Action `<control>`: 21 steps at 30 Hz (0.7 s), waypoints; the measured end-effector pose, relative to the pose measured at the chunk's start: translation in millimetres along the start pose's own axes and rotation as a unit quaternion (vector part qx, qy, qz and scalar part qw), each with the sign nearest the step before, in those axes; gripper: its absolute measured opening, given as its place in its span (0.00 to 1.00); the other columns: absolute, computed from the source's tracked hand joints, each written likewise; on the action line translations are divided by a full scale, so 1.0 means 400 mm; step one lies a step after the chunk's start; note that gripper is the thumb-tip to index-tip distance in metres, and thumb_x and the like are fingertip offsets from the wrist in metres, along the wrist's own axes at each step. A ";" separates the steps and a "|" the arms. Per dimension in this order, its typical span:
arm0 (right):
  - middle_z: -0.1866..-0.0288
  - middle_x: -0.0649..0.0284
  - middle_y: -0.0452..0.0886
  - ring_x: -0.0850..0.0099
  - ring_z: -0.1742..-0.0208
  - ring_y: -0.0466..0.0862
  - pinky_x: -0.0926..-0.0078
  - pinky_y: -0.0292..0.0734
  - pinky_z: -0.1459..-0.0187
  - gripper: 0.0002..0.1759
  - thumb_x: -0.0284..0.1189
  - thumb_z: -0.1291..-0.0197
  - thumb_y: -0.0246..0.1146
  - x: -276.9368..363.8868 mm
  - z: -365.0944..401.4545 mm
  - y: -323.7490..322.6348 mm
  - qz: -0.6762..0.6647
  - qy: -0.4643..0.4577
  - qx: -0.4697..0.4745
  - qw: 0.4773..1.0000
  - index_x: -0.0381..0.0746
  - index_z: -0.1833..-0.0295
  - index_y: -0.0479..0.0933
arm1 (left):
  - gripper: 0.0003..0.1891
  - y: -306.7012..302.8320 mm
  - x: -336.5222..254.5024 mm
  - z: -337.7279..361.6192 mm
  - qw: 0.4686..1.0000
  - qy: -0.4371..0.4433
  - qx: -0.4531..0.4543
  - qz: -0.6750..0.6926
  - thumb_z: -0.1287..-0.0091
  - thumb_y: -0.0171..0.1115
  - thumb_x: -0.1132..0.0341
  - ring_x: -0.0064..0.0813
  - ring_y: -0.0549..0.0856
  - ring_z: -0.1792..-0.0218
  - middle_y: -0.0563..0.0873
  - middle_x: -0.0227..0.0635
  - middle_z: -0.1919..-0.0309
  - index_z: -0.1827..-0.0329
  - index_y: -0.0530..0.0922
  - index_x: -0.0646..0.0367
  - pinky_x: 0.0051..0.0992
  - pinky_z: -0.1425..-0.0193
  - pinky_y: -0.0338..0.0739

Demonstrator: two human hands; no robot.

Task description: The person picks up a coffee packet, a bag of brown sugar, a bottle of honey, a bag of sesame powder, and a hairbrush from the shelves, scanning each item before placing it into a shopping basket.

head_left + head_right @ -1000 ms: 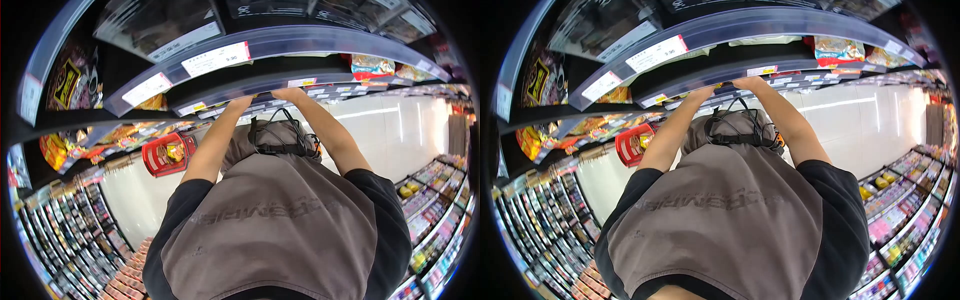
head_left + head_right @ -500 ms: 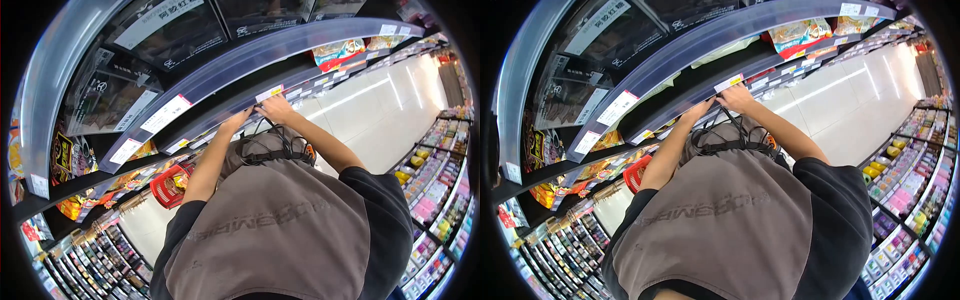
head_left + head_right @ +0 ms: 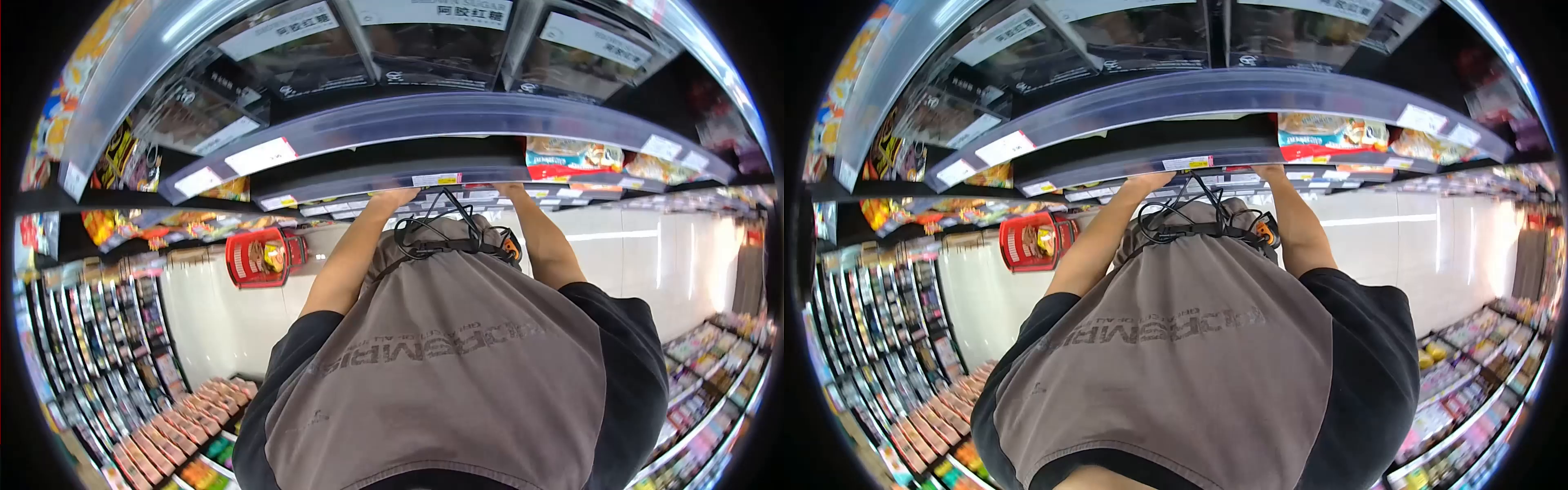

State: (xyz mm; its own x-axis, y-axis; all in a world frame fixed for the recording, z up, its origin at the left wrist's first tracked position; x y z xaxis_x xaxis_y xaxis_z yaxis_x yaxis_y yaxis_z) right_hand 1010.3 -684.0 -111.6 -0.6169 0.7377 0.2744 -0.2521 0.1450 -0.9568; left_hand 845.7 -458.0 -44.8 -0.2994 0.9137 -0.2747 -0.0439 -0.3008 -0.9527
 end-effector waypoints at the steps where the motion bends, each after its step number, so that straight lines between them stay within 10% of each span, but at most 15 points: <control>1: 0.45 0.51 0.79 0.54 0.41 0.76 0.61 0.71 0.42 0.25 0.49 0.42 0.55 0.010 -0.009 0.007 0.002 -0.019 0.006 1.000 0.43 0.48 0.79 | 0.31 0.009 0.000 0.011 1.000 -0.012 0.018 -0.005 0.34 0.48 0.40 0.47 0.67 0.33 0.69 0.42 0.33 0.33 0.68 0.46 0.48 0.30 0.58; 19: 0.29 0.52 0.63 0.50 0.28 0.60 0.54 0.53 0.29 0.35 0.56 0.41 0.53 0.115 -0.014 0.160 -0.045 -0.020 0.057 0.997 0.48 0.32 0.67 | 0.27 -0.134 -0.067 0.053 1.000 -0.024 0.002 -0.003 0.36 0.53 0.44 0.48 0.72 0.37 0.75 0.46 0.40 0.39 0.74 0.49 0.49 0.34 0.62; 21: 0.29 0.53 0.63 0.50 0.28 0.60 0.54 0.53 0.29 0.35 0.56 0.41 0.53 0.121 -0.011 0.128 -0.057 -0.024 0.051 0.997 0.48 0.32 0.67 | 0.27 -0.026 0.024 0.018 0.982 0.037 -0.176 -0.066 0.38 0.55 0.45 0.48 0.73 0.39 0.77 0.47 0.42 0.40 0.74 0.52 0.46 0.34 0.64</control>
State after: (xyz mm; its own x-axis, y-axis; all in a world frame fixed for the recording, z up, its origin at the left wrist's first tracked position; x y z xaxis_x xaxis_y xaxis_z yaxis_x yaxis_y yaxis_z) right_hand 970.8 -638.2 -147.9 -0.6141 0.6877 0.3871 -0.3959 0.1559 -0.9050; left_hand 836.5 -447.9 -36.5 -0.2417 0.9598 -0.1430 0.2583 -0.0784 -0.9629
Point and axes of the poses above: each hand's wrist, its own z-axis away from the middle knuckle, its own y-axis out of the palm, x = y × z, the point moved 9 cm from there along -z, towards the middle knuckle
